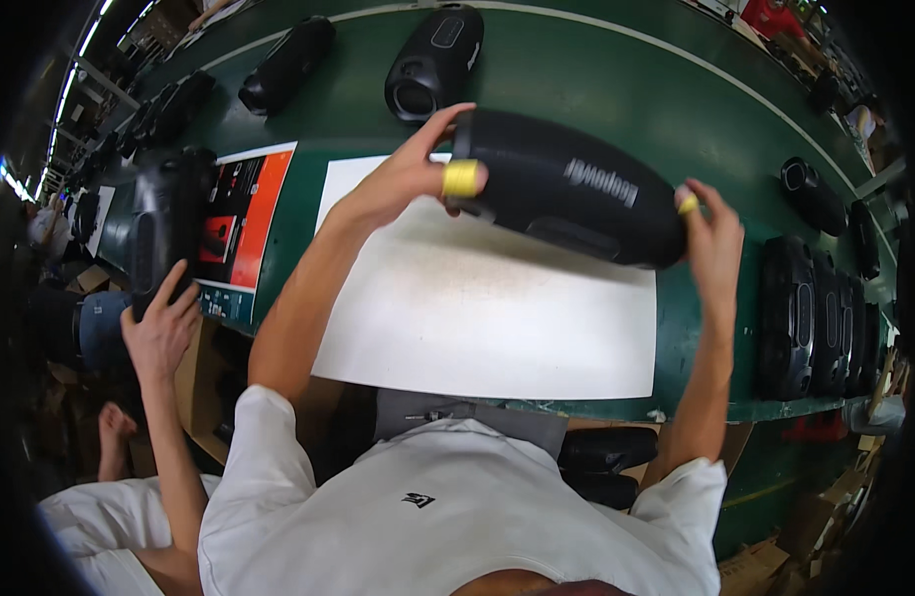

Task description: Assembling components of portable electronic speakers on a factory production line.

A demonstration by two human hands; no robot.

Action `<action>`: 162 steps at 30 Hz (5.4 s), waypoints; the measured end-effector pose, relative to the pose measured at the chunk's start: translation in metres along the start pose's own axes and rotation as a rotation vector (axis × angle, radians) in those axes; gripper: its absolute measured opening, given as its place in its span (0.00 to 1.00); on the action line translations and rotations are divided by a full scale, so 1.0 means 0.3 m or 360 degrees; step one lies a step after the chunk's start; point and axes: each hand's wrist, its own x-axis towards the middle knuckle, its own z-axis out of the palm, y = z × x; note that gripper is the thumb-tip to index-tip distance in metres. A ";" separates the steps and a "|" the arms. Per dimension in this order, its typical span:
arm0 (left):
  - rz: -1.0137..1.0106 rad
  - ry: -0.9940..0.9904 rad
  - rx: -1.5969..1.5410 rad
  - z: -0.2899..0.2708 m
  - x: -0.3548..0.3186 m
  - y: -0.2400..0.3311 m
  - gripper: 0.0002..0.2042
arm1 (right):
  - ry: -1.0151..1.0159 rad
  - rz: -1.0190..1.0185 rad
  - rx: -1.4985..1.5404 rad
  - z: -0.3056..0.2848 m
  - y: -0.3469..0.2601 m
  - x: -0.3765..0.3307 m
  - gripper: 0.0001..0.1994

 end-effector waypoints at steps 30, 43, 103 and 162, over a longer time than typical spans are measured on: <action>-0.0318 0.0444 -0.0116 0.051 1.189 -0.164 0.32 | -0.0455 0.0290 0.0007 0.286 0.287 1.037 0.54; 0.0526 0.0598 0.0861 0.308 0.929 -0.029 0.34 | -0.0125 0.0326 -0.0505 0.122 0.546 1.187 0.53; 0.0015 0.1015 0.0940 -0.003 -0.443 -0.168 0.19 | -0.0431 0.0852 0.1532 0.317 -0.052 -0.296 0.28; 0.0493 0.0105 0.2023 0.226 -0.944 0.203 0.32 | -0.0582 -0.1450 -0.0226 0.307 -0.536 -0.902 0.33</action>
